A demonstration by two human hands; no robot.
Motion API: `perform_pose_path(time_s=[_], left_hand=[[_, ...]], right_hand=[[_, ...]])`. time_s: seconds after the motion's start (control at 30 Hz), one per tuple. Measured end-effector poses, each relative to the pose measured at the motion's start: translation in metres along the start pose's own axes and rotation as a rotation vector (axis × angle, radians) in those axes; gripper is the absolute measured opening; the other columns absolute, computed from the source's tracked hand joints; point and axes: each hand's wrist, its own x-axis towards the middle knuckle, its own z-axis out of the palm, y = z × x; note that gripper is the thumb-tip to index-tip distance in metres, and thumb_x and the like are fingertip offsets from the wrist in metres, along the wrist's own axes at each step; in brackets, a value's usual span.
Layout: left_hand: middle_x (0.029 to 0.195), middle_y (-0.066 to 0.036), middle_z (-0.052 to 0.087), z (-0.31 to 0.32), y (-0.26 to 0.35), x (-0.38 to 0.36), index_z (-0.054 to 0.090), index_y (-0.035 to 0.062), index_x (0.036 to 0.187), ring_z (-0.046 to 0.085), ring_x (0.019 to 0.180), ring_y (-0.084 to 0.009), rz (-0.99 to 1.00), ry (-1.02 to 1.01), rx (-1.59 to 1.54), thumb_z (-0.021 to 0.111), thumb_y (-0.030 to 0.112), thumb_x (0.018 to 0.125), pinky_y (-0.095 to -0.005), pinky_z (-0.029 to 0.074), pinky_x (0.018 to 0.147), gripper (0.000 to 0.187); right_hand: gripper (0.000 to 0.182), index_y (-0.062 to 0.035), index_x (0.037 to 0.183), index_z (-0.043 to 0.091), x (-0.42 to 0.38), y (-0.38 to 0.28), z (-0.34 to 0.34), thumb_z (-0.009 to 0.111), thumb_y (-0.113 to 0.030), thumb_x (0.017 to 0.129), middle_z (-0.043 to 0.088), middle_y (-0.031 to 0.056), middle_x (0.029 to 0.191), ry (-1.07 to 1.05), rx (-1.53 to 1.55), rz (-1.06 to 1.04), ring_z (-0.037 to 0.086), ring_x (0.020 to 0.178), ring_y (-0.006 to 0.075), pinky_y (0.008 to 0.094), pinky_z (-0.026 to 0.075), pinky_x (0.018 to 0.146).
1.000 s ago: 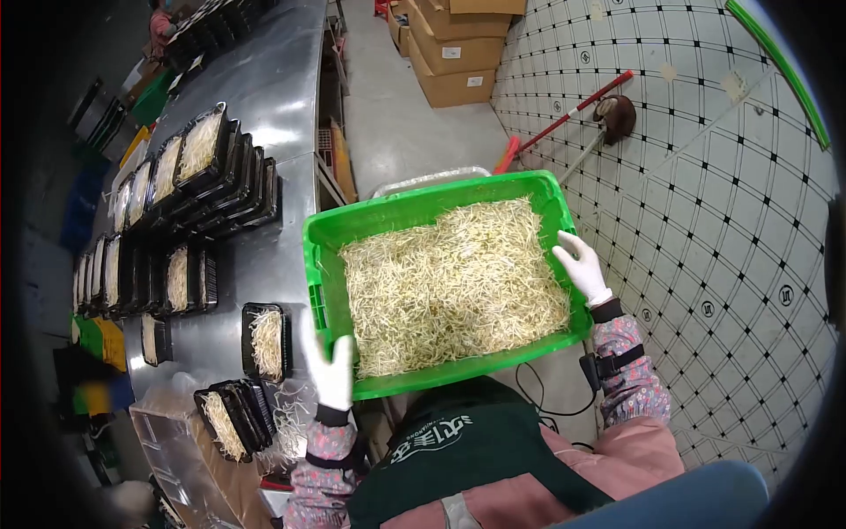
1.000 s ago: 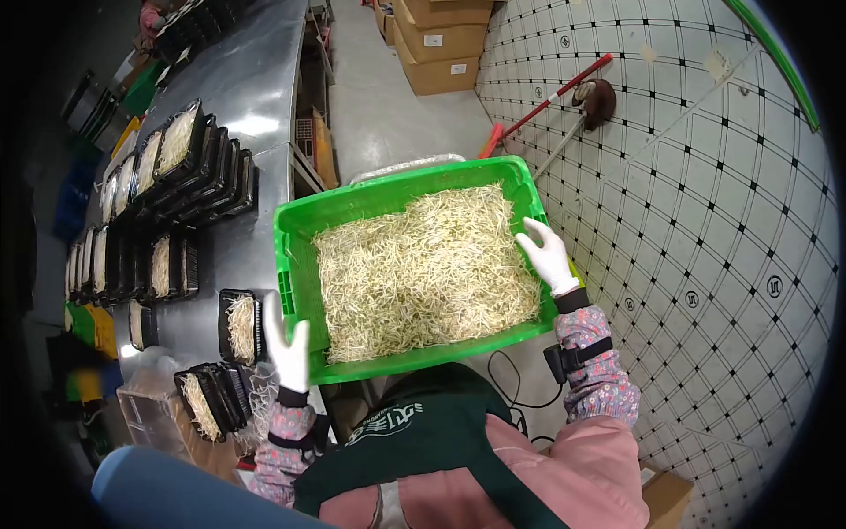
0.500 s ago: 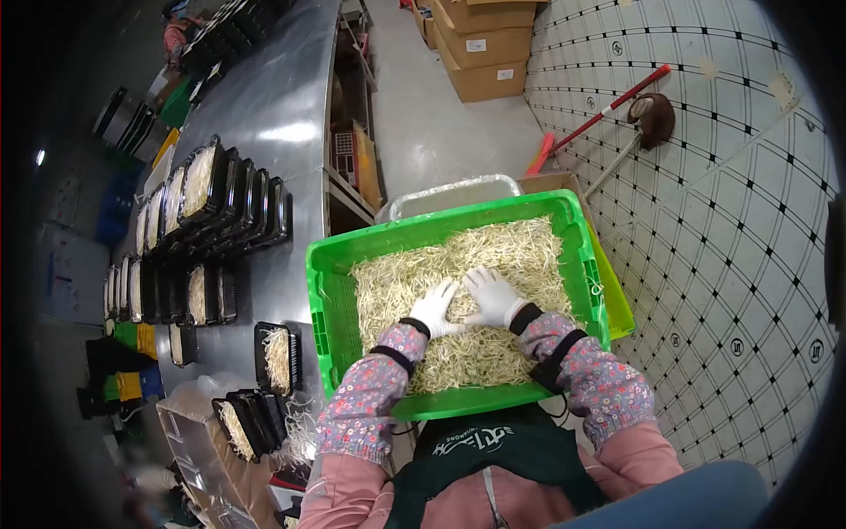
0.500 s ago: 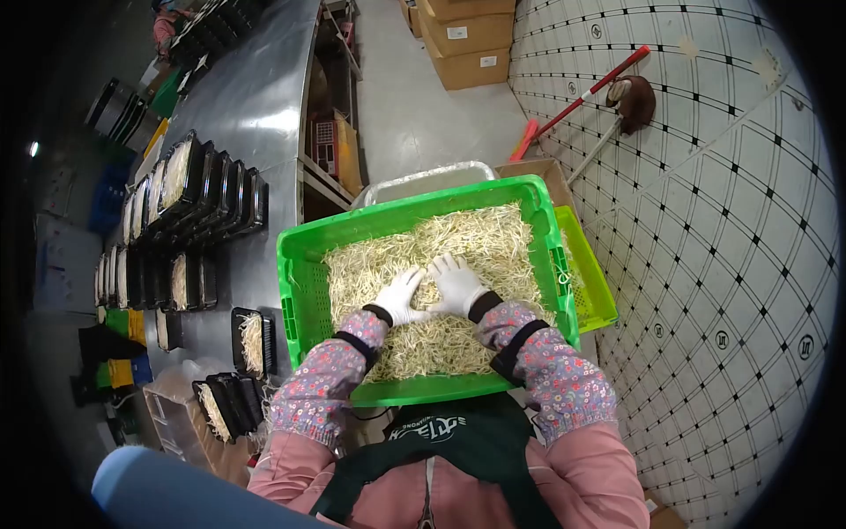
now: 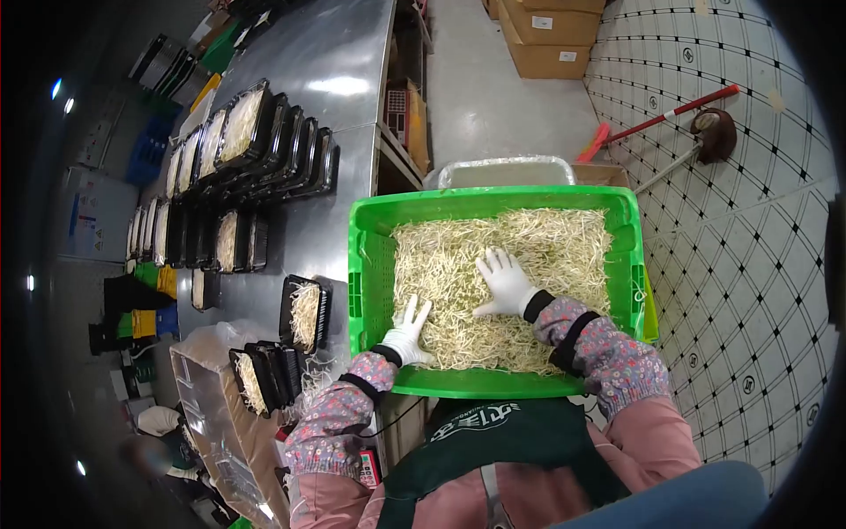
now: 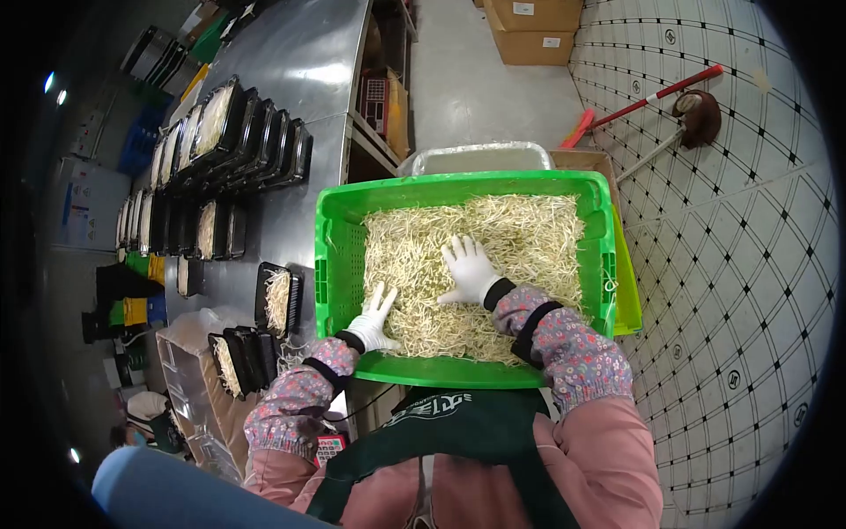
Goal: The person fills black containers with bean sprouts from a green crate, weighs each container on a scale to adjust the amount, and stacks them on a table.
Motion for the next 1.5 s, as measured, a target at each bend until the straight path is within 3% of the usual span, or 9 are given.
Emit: perform_pose_path(time_s=[0.1, 0.2, 0.43, 0.73, 0.93, 1.03, 1.2, 1.33, 1.5], left_hand=[[0.160, -0.021, -0.003, 0.019, 0.007, 0.008, 0.006, 0.0254, 0.155, 0.030, 0.132, -0.0574, -0.043, -0.169, 0.095, 0.094, 0.035, 0.046, -0.0611, 0.038, 0.104, 0.140], [0.155, -0.022, 0.015, 0.022, 0.014, 0.009, 0.019, 0.0247, 0.152, 0.045, 0.120, -0.0521, -0.059, -0.101, 0.132, 0.089, 0.024, 0.056, -0.0556, 0.046, 0.097, 0.119], [0.120, -0.015, 0.058, -0.010, 0.017, 0.003, 0.055, 0.0138, 0.129, 0.059, 0.108, -0.0363, 0.095, 0.407, -0.405, 0.067, 0.003, 0.071, -0.0392, 0.050, 0.091, 0.061], [0.148, -0.022, 0.035, -0.047, -0.019, 0.049, 0.035, 0.0103, 0.147, 0.039, 0.134, -0.0374, 0.046, 0.274, -0.375, 0.067, 0.004, 0.073, -0.0366, 0.036, 0.111, 0.081], [0.152, -0.028, 0.026, -0.004, -0.073, 0.149, 0.025, 0.0019, 0.149, 0.031, 0.138, -0.0439, -0.130, 0.635, -0.427, 0.069, 0.028, 0.080, -0.0423, 0.029, 0.114, 0.086], [0.146, -0.024, 0.038, -0.006, -0.047, 0.134, 0.035, 0.0069, 0.146, 0.041, 0.129, -0.0420, -0.267, 0.369, -0.210, 0.071, 0.042, 0.076, -0.0447, 0.037, 0.108, 0.086], [0.132, -0.020, 0.051, -0.029, -0.004, 0.032, 0.050, 0.0111, 0.137, 0.056, 0.117, -0.0344, 0.103, -0.090, -0.434, 0.070, 0.016, 0.082, -0.0383, 0.046, 0.100, 0.059], [0.142, -0.021, 0.045, -0.036, -0.027, 0.039, 0.052, 0.0109, 0.135, 0.050, 0.126, -0.0349, 0.244, 0.016, -0.416, 0.072, 0.018, 0.081, -0.0387, 0.041, 0.106, 0.058], [0.152, -0.026, 0.027, -0.017, -0.025, 0.128, 0.036, 0.0066, 0.145, 0.029, 0.140, -0.0419, -0.069, 0.455, -0.373, 0.070, 0.043, 0.083, -0.0440, 0.030, 0.113, 0.079]], right_hand=[[0.121, -0.0093, 0.149, 0.029, -0.022, -0.050, 0.015, 0.079, -0.067, 0.055, 0.028, 0.0244, 0.151, -0.362, -0.104, -0.231, 0.035, 0.134, 0.0445, 0.0639, 0.030, 0.102], [0.087, -0.0164, 0.146, 0.035, -0.038, -0.063, 0.019, 0.077, -0.037, 0.073, 0.039, 0.0137, 0.144, -0.349, -0.050, -0.460, 0.043, 0.126, 0.0399, 0.0523, 0.046, 0.094], [0.042, -0.0130, 0.120, 0.063, 0.013, -0.058, -0.003, 0.065, -0.010, 0.078, 0.059, 0.0121, 0.101, -0.094, 0.609, -0.012, 0.060, 0.094, 0.0308, 0.0384, 0.050, 0.083], [0.061, -0.0057, 0.137, 0.049, 0.097, -0.004, -0.006, 0.065, -0.022, 0.081, 0.051, 0.0187, 0.138, 0.000, 0.472, -0.087, 0.049, 0.126, 0.0348, 0.0406, 0.041, 0.105], [0.058, -0.0040, 0.137, 0.050, 0.164, -0.001, 0.057, 0.053, -0.038, 0.090, 0.046, 0.0194, 0.143, -0.127, 0.298, 0.117, 0.039, 0.135, 0.0371, 0.0446, 0.032, 0.111], [0.057, -0.0092, 0.137, 0.051, 0.134, -0.029, 0.045, 0.054, -0.041, 0.090, 0.050, 0.0164, 0.137, -0.178, 0.162, 0.081, 0.045, 0.127, 0.0353, 0.0482, 0.038, 0.104], [0.045, -0.0154, 0.126, 0.062, 0.027, -0.041, 0.026, 0.054, -0.043, 0.091, 0.055, 0.0131, 0.129, -0.258, 0.350, -0.247, 0.052, 0.115, 0.0317, 0.0461, 0.044, 0.095], [0.044, -0.0143, 0.125, 0.063, 0.035, -0.008, -0.011, 0.055, -0.043, 0.092, 0.053, 0.0138, 0.137, -0.211, 0.475, -0.236, 0.051, 0.121, 0.0332, 0.0465, 0.040, 0.103], [0.053, -0.0113, 0.131, 0.057, 0.108, 0.021, 0.031, 0.053, -0.046, 0.091, 0.051, 0.0155, 0.138, -0.045, 0.147, 0.173, 0.049, 0.124, 0.0360, 0.0528, 0.037, 0.103]])
